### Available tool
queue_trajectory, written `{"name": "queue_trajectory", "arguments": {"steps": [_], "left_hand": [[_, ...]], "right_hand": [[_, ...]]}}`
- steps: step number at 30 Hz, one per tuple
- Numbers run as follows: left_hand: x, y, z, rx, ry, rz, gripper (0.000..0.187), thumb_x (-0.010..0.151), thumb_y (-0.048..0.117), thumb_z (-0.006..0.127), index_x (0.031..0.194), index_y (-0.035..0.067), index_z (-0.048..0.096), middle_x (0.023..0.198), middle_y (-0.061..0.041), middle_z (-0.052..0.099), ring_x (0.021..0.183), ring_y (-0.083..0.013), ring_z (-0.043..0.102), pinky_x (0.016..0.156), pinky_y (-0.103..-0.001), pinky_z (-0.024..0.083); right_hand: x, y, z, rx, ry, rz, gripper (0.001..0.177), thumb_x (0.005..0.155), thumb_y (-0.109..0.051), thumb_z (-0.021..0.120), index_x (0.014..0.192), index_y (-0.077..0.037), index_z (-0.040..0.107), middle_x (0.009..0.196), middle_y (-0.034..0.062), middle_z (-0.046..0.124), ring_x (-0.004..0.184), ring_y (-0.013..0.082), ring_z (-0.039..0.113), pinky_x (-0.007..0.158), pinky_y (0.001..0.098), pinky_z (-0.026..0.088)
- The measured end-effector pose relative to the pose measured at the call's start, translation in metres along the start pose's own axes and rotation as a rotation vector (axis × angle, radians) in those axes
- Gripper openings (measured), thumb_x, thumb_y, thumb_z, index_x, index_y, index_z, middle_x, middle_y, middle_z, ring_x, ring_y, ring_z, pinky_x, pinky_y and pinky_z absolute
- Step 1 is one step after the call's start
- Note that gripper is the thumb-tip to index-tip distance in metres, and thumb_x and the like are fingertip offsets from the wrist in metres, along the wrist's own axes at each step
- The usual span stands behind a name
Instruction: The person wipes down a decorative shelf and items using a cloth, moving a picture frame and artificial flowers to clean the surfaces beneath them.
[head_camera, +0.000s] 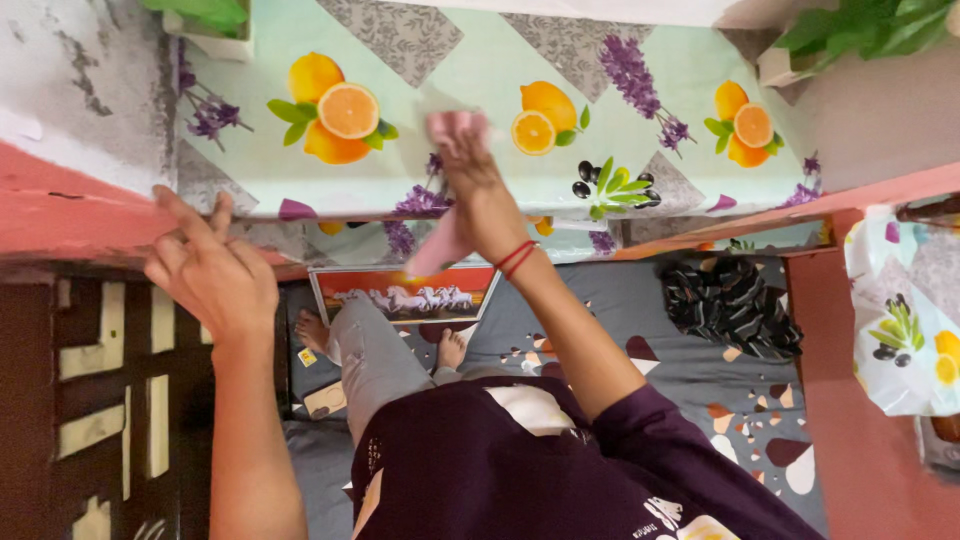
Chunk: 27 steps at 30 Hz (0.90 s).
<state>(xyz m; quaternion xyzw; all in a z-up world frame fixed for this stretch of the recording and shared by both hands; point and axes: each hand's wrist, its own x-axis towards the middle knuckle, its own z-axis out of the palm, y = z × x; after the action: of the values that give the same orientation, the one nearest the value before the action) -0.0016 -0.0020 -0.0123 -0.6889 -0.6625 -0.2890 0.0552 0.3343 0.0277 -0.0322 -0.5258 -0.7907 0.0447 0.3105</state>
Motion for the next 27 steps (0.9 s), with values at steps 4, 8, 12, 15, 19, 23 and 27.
{"name": "queue_trajectory", "arguments": {"steps": [4, 8, 12, 15, 19, 23, 27], "left_hand": [[-0.003, 0.001, -0.001, -0.011, -0.024, -0.001, 0.075, 0.093, 0.0, 0.05, 0.162, -0.014, 0.022, 0.139, 0.003, 0.075, 0.106, -0.0269, 0.049, 0.109, -0.04, 0.033], [0.002, 0.001, 0.0, -0.017, 0.014, -0.01, 0.062, 0.098, 0.001, 0.051, 0.157, -0.009, 0.037, 0.13, 0.002, 0.077, 0.108, -0.0275, 0.05, 0.105, -0.04, 0.034], [0.004, -0.002, 0.001, -0.015, 0.012, -0.025, 0.052, 0.092, 0.0, 0.052, 0.144, -0.004, 0.053, 0.127, 0.0, 0.078, 0.107, -0.0289, 0.052, 0.102, -0.042, 0.035], [0.008, -0.001, -0.001, 0.014, 0.025, -0.009, 0.048, 0.091, 0.0, 0.053, 0.139, -0.002, 0.056, 0.125, 0.0, 0.078, 0.106, -0.0302, 0.055, 0.099, -0.043, 0.036], [0.015, 0.001, -0.006, -0.014, -0.014, -0.061, 0.043, 0.091, -0.002, 0.051, 0.134, -0.001, 0.058, 0.12, -0.003, 0.079, 0.096, -0.0364, 0.064, 0.09, -0.048, 0.047], [0.032, 0.015, -0.016, -0.143, -0.032, -0.178, 0.042, 0.096, 0.001, 0.055, 0.138, -0.001, 0.058, 0.109, -0.01, 0.079, 0.082, -0.0413, 0.07, 0.074, -0.052, 0.053], [0.057, 0.057, 0.007, -0.197, 0.092, -0.02, 0.031, 0.096, -0.003, 0.054, 0.126, 0.001, 0.061, 0.116, -0.017, 0.074, 0.104, -0.0405, 0.07, 0.088, -0.051, 0.052]], "right_hand": [[-0.023, 0.032, -0.046, -0.054, -0.018, 0.258, 0.078, 0.082, 0.017, 0.058, 0.156, -0.004, 0.048, 0.165, 0.0163, 0.039, 0.161, 0.0343, 0.026, 0.131, 0.0416, 0.032], [0.003, 0.0, -0.022, 0.023, 0.058, 0.247, 0.087, 0.076, 0.023, 0.05, 0.159, -0.003, 0.042, 0.172, 0.0203, 0.019, 0.158, 0.0369, 0.021, 0.127, 0.042, 0.034], [0.04, -0.054, 0.044, 0.011, -0.012, -0.136, 0.082, 0.079, 0.02, 0.054, 0.158, 0.0, 0.041, 0.169, 0.0159, 0.027, 0.16, 0.0346, 0.011, 0.133, 0.0424, 0.027], [0.041, -0.048, 0.061, -0.042, -0.026, -0.128, 0.069, 0.089, 0.009, 0.062, 0.155, -0.002, 0.044, 0.168, 0.0142, 0.034, 0.161, 0.0279, 0.015, 0.133, 0.0438, 0.026], [0.013, 0.027, 0.017, -0.132, 0.0, -0.047, 0.068, 0.086, 0.011, 0.059, 0.153, 0.001, 0.048, 0.164, 0.0164, 0.04, 0.159, 0.028, 0.025, 0.131, 0.0432, 0.031], [-0.006, 0.063, -0.032, -0.076, 0.005, 0.1, 0.073, 0.082, 0.013, 0.061, 0.152, 0.0, 0.048, 0.163, 0.0159, 0.039, 0.158, 0.0353, 0.023, 0.13, 0.0438, 0.03], [0.018, 0.023, -0.009, -0.003, 0.01, 0.108, 0.085, 0.074, 0.02, 0.049, 0.156, -0.003, 0.046, 0.164, 0.0215, 0.037, 0.153, 0.0364, 0.031, 0.126, 0.0417, 0.035]]}}
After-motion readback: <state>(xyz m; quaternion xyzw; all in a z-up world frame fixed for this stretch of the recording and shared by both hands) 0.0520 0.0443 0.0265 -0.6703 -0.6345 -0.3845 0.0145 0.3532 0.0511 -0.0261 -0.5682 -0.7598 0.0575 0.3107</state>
